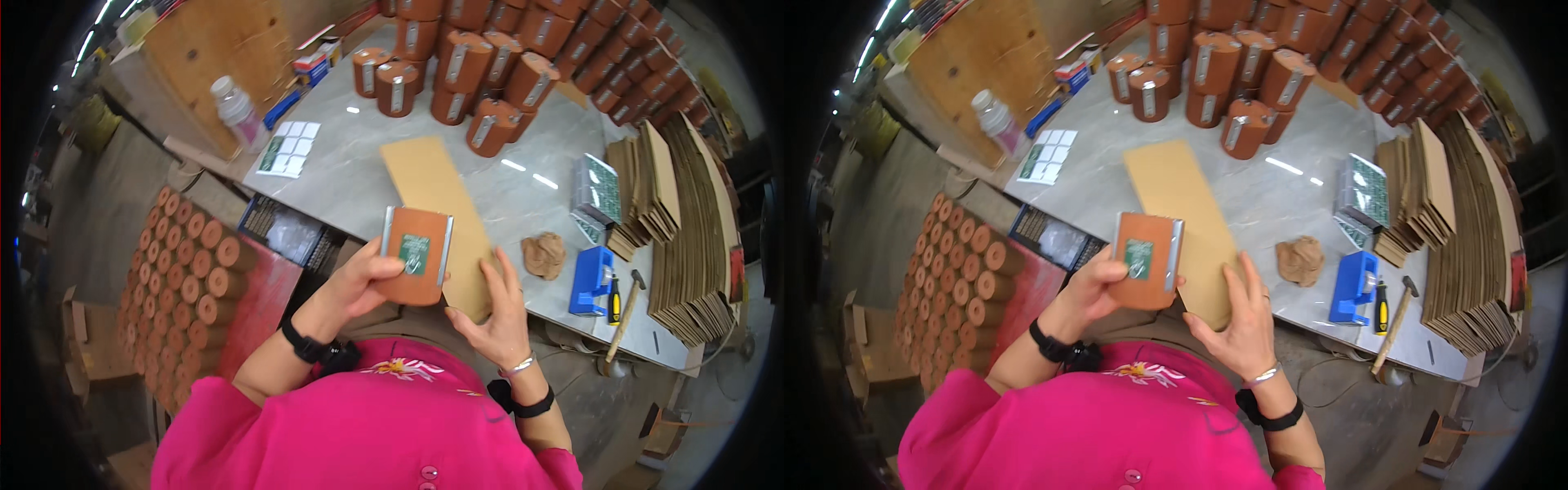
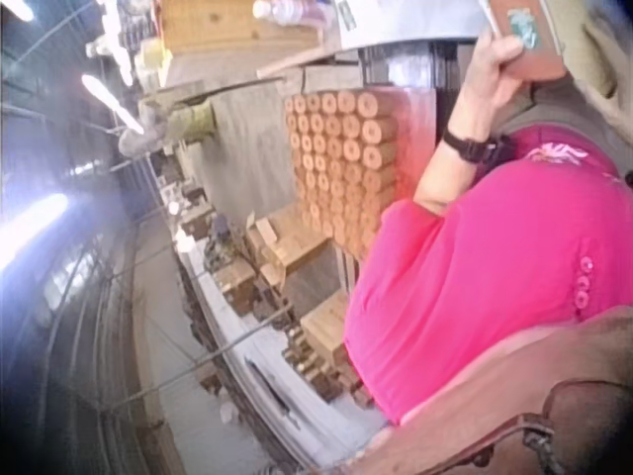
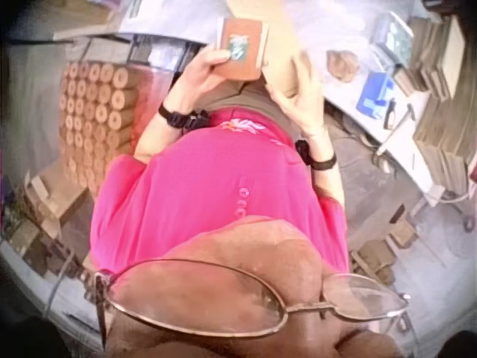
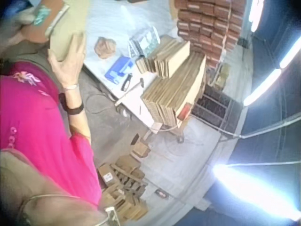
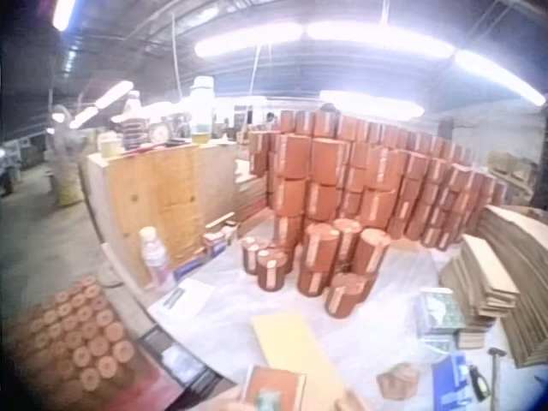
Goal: Wrapping a brown cylinder with a label and a cardboard sleeve
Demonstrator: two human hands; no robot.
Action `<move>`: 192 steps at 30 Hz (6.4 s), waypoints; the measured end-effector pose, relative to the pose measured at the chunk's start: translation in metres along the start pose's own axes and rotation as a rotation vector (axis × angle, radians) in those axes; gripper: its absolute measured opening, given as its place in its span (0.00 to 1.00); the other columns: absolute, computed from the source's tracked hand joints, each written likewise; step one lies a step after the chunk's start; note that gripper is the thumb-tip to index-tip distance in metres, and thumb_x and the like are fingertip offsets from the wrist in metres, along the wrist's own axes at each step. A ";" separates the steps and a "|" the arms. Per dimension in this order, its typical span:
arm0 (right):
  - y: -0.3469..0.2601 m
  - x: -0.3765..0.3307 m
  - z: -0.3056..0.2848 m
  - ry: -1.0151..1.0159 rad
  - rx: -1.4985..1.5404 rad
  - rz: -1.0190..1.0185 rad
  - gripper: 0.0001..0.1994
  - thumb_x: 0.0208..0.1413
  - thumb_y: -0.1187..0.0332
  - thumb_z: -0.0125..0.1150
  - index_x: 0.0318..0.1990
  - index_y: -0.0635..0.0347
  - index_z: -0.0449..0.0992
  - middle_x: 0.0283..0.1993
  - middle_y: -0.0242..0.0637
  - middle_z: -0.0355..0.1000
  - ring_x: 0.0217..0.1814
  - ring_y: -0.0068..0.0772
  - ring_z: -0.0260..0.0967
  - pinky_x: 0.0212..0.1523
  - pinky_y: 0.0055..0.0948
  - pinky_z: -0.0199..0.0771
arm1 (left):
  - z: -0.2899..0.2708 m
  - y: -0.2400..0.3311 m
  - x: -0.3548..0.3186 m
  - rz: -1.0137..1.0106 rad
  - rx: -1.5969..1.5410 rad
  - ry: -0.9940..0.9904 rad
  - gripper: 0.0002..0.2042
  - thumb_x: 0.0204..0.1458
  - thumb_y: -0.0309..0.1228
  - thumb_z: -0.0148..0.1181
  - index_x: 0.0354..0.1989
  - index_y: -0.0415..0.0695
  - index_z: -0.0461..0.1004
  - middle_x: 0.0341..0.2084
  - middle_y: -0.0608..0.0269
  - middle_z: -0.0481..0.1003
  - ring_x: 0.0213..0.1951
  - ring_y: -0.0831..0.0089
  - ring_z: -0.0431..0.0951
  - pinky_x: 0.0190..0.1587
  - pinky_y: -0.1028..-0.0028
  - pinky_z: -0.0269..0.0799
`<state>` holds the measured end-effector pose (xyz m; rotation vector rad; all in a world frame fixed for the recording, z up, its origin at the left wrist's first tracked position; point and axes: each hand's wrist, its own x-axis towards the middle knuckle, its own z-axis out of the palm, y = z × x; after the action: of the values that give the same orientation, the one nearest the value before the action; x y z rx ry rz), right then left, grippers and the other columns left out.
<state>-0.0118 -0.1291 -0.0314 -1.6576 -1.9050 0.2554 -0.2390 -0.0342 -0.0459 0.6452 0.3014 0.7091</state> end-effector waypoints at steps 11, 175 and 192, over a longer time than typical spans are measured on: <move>0.021 0.031 0.055 -0.054 -0.034 -0.237 0.27 0.37 0.85 0.56 0.52 0.63 0.77 0.58 0.49 0.72 0.44 0.50 0.67 0.49 0.38 0.72 | -0.037 0.051 0.002 0.273 0.746 0.344 0.40 0.46 0.36 0.72 0.66 0.37 0.58 0.55 0.54 0.71 0.55 0.67 0.74 0.56 0.67 0.72; 0.025 0.081 0.072 -0.017 0.500 0.057 0.37 0.41 0.58 0.78 0.58 0.66 0.69 0.51 0.50 0.77 0.55 0.45 0.76 0.53 0.37 0.75 | -0.046 -0.023 0.056 0.439 1.215 0.319 0.40 0.32 0.36 0.78 0.57 0.40 0.66 0.47 0.44 0.76 0.51 0.49 0.77 0.53 0.62 0.72; 0.006 0.091 0.055 0.332 0.217 -0.102 0.32 0.48 0.64 0.72 0.61 0.64 0.67 0.60 0.51 0.67 0.60 0.54 0.65 0.60 0.42 0.67 | -0.015 -0.017 0.072 0.872 1.945 0.570 0.34 0.32 0.34 0.75 0.51 0.40 0.69 0.43 0.54 0.72 0.48 0.56 0.70 0.56 0.57 0.64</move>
<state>-0.0406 -0.0282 -0.0509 -1.3605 -1.6434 0.1297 -0.1848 0.0122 -0.0711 2.5210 1.3381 1.3201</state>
